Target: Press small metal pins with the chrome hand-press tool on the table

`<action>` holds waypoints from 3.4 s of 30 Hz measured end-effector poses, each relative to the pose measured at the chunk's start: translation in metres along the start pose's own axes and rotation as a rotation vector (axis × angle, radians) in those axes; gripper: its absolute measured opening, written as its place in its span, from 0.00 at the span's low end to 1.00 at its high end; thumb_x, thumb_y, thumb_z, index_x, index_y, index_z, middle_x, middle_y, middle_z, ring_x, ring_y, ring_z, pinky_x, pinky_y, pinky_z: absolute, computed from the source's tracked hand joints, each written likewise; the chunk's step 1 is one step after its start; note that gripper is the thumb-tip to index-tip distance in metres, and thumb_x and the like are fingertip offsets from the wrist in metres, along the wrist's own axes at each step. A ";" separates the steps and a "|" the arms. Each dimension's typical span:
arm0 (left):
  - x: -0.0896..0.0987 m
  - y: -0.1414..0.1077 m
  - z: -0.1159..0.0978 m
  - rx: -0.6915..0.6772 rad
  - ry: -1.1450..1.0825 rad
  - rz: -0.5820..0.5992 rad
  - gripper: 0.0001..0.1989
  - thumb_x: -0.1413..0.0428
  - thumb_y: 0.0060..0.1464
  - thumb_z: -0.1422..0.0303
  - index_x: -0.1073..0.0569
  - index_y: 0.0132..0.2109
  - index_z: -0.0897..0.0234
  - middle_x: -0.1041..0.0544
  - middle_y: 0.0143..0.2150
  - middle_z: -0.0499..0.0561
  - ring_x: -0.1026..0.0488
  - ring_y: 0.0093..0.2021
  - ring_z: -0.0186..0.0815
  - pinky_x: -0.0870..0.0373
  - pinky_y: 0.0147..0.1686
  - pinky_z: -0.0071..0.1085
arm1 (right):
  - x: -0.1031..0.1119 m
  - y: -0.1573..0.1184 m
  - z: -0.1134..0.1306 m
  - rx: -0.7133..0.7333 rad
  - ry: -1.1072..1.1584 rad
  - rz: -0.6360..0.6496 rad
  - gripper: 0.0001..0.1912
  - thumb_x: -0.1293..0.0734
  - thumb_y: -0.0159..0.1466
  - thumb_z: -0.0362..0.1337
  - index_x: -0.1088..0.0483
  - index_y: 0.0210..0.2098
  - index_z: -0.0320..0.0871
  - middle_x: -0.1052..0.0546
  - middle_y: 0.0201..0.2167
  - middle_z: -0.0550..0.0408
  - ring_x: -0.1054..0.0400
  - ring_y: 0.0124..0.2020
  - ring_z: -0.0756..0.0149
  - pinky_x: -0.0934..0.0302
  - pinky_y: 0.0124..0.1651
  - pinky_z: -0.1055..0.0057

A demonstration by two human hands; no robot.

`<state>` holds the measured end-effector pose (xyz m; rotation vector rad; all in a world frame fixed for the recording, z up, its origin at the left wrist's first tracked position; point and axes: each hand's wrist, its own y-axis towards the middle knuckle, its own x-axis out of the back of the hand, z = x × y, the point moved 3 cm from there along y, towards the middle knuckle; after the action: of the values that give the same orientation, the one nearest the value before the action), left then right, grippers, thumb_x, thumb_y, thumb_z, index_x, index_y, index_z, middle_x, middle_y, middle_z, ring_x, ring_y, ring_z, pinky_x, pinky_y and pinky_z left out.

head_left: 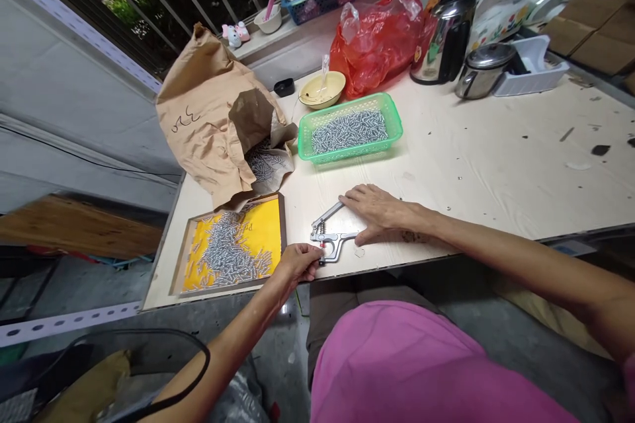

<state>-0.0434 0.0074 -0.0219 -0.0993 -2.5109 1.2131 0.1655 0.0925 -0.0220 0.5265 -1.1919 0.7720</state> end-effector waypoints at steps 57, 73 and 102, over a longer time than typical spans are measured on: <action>-0.096 -0.047 0.010 -1.197 0.848 -0.163 0.15 0.50 0.61 0.61 0.29 0.49 0.65 0.24 0.45 0.56 0.27 0.47 0.41 0.30 0.47 0.37 | -0.011 0.045 0.098 0.514 -0.091 0.016 0.08 0.36 0.63 0.30 0.29 0.28 0.42 0.29 0.34 0.52 0.43 0.40 0.62 0.53 0.39 0.65; 0.109 -0.026 0.034 -0.445 1.168 -0.733 0.14 0.53 0.60 0.71 0.23 0.34 0.63 0.28 0.36 0.57 0.34 0.44 0.45 0.34 0.40 0.37 | 0.118 0.053 0.037 -0.175 -0.258 -0.669 0.15 0.46 0.67 0.30 0.31 0.47 0.39 0.29 0.42 0.42 0.40 0.43 0.53 0.50 0.42 0.59; 0.011 0.001 -0.004 -0.072 0.047 -0.079 0.10 0.42 0.47 0.67 0.33 0.23 0.66 0.40 0.11 0.39 0.47 0.11 0.23 0.51 0.13 0.22 | -0.028 -0.038 0.059 -0.151 0.038 -0.192 0.08 0.41 0.67 0.33 0.31 0.35 0.42 0.28 0.35 0.50 0.37 0.36 0.63 0.50 0.37 0.67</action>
<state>-0.0526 0.0131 -0.0169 -0.0450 -2.4936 1.0771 0.1529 0.0184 -0.0297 0.4909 -1.1357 0.5224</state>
